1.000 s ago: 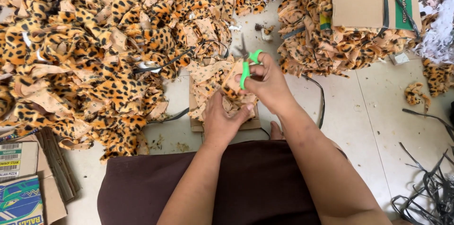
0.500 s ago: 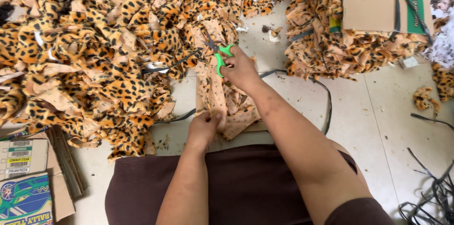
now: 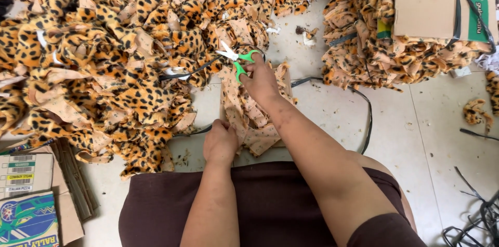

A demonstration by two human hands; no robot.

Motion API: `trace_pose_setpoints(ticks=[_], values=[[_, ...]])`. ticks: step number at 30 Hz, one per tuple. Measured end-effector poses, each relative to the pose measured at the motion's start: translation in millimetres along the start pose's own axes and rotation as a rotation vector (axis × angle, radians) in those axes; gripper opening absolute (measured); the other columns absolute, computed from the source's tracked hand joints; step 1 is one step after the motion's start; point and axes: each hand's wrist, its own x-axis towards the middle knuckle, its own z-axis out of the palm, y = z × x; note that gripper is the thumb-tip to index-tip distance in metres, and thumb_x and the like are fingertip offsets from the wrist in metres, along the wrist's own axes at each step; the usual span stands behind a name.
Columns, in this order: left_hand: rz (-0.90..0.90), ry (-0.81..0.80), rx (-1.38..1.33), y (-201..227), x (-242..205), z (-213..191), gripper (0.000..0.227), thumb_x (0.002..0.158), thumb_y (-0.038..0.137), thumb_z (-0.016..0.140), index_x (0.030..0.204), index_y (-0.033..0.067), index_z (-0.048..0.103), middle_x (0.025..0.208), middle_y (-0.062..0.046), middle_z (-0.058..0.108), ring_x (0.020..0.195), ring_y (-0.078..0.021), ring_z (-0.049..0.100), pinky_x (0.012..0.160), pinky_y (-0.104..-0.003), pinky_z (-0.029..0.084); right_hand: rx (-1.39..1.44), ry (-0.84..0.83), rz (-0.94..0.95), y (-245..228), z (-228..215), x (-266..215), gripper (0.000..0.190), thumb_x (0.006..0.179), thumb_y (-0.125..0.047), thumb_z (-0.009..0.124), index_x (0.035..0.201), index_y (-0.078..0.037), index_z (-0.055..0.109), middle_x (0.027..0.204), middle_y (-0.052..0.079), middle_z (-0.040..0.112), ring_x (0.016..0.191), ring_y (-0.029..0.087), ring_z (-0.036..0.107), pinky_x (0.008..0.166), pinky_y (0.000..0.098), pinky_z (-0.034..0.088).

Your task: The person uses shears to cut small pieces of leopard-patterned fabric while sitting on the floor among piles of fabric scraps and cardboard boxes. The person picks up individual scraps and trims them to size with the tool.

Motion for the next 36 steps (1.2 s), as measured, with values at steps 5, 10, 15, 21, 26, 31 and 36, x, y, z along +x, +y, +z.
trace_pose_setpoints(ticks=[5,10,15,21,26,31,36], values=[[0.001,0.061,-0.072,2,-5,-2,0.032,0.106,0.031,0.047,0.122,0.0064,0.061,0.092,-0.016,0.075,0.083,-0.0282,0.076,0.07,-0.04,0.059,0.023,-0.06,-0.073,-10,-19,-36,0.059,0.087,-0.024,0.068,0.14,-0.012,0.044,0.121,0.012,0.073,0.12,0.037,0.064,0.103,0.0542,0.051],[0.035,0.101,-0.011,2,-17,-5,0.039,0.102,0.037,0.055,0.127,0.0055,0.055,0.112,-0.023,0.07,0.095,-0.0352,0.074,0.072,-0.048,0.06,-0.058,-0.156,-0.191,32,-8,-35,0.053,0.087,-0.023,0.065,0.134,-0.01,0.044,0.116,0.013,0.075,0.11,0.036,0.069,0.095,0.0538,0.051],[0.223,0.189,0.145,8,-26,-4,0.044,0.101,0.022,0.055,0.141,0.0038,0.052,0.129,-0.024,0.057,0.116,-0.0406,0.062,0.09,-0.051,0.056,0.169,-0.217,-0.278,-15,3,-64,0.042,0.092,-0.019,0.059,0.13,-0.009,0.045,0.12,0.019,0.073,0.111,0.039,0.069,0.096,0.0542,0.051],[0.449,0.234,0.344,-10,1,36,0.048,0.096,0.009,0.059,0.143,0.0016,0.055,0.124,-0.02,0.052,0.116,-0.0387,0.057,0.092,-0.045,0.056,0.127,-0.26,-0.255,-6,22,-57,0.04,0.093,-0.023,0.055,0.128,-0.007,0.042,0.123,0.023,0.07,0.11,0.047,0.068,0.093,0.0602,0.05],[0.457,0.2,0.338,4,-16,28,0.056,0.097,0.011,0.057,0.152,0.0026,0.048,0.123,-0.022,0.05,0.113,-0.0413,0.059,0.086,-0.048,0.059,0.373,-0.2,-0.094,13,15,-37,0.04,0.096,-0.026,0.054,0.129,-0.008,0.043,0.097,0.011,0.075,0.091,0.025,0.07,0.087,0.044,0.055],[0.483,0.225,0.291,-8,0,41,0.053,0.097,0.013,0.061,0.148,-0.0009,0.051,0.12,-0.023,0.048,0.108,-0.0437,0.061,0.082,-0.049,0.061,0.408,-0.149,-0.072,27,19,-25,0.042,0.092,-0.024,0.062,0.127,-0.006,0.048,0.106,0.016,0.074,0.098,0.025,0.07,0.088,0.0466,0.055],[0.345,0.162,0.163,1,0,21,0.047,0.101,0.026,0.055,0.144,0.0068,0.056,0.13,-0.02,0.047,0.118,-0.0402,0.058,0.084,-0.05,0.061,0.433,-0.101,-0.025,24,18,-37,0.043,0.088,-0.021,0.066,0.125,-0.006,0.051,0.112,0.014,0.075,0.104,0.025,0.071,0.091,0.045,0.057]])
